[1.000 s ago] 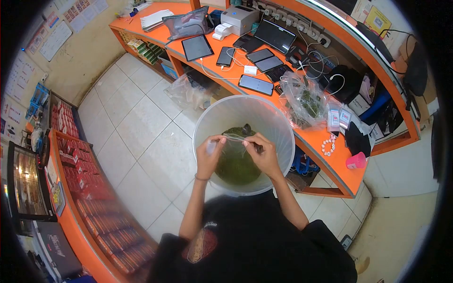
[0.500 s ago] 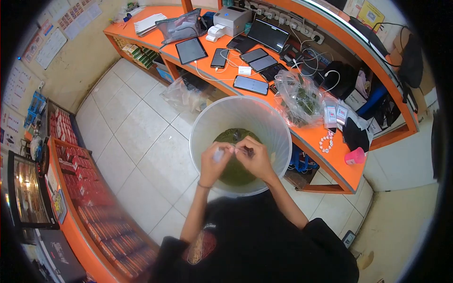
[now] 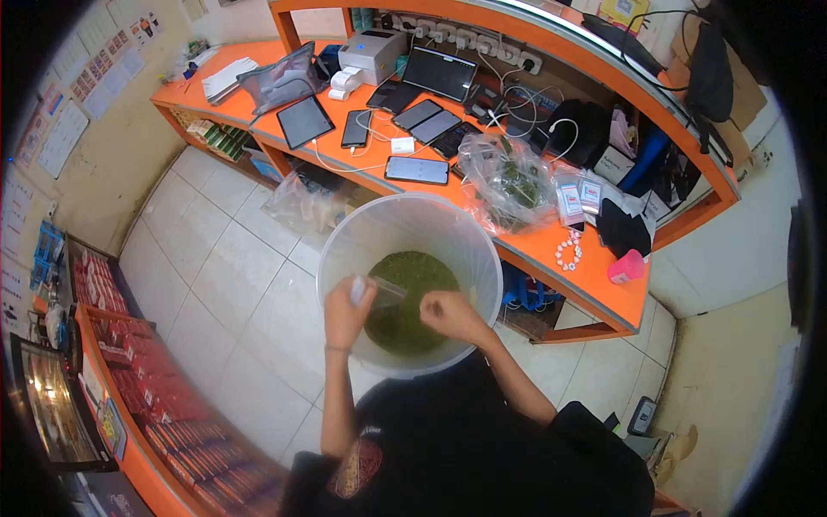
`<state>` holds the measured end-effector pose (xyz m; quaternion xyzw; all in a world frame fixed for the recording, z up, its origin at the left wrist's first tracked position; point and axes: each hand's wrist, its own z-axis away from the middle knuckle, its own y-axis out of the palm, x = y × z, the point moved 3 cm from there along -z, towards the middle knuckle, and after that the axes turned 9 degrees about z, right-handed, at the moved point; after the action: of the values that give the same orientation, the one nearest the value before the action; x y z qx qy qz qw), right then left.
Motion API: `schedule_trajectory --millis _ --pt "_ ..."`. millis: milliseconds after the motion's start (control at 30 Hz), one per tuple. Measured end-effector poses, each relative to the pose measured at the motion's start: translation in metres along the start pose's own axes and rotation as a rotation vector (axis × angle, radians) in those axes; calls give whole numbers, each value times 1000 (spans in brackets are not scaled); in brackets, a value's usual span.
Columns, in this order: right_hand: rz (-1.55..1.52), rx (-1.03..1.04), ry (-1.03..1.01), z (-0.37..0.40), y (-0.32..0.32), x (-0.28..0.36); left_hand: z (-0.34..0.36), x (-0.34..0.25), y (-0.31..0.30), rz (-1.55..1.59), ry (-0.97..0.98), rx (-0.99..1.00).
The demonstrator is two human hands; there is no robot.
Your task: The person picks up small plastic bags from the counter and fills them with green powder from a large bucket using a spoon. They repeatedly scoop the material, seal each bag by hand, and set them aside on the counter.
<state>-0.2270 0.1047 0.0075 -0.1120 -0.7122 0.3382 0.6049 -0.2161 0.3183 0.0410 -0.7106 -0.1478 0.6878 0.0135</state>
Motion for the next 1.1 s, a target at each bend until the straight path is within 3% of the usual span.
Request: schedule_trajectory --millis 67,200,300,400,467,533,633,700,833,933,1033,1100 --pt "79 71 73 3 7 -15 -25 1 17 -384 269 168" --pt "138 84 84 4 8 -13 -56 -103 82 52 568 120" --pt "86 26 62 2 5 -10 -58 -136 116 105 718 234" --pt "24 -87 66 2 0 -10 -60 -114 130 136 605 353" --pt "-44 -164 95 1 -5 -6 -59 -64 126 587 -92 599" --pt "-416 -318 180 -1 -13 -2 -54 -33 112 694 -165 584" --pt "-525 -288 174 -7 -18 13 -37 -20 91 855 -310 549" --pt "-489 -232 219 -12 -14 21 -25 -13 79 903 -386 524" --pt "-496 -283 109 -19 -7 20 -10 -10 60 950 -383 507" --pt "-601 -194 225 -17 -2 20 0 -5 54 1005 -422 501" --pt "-413 -200 44 -20 9 12 2 -1 55 1006 -353 456" --pt "-346 -207 -17 -19 7 15 3 -2 55 1072 -446 403"
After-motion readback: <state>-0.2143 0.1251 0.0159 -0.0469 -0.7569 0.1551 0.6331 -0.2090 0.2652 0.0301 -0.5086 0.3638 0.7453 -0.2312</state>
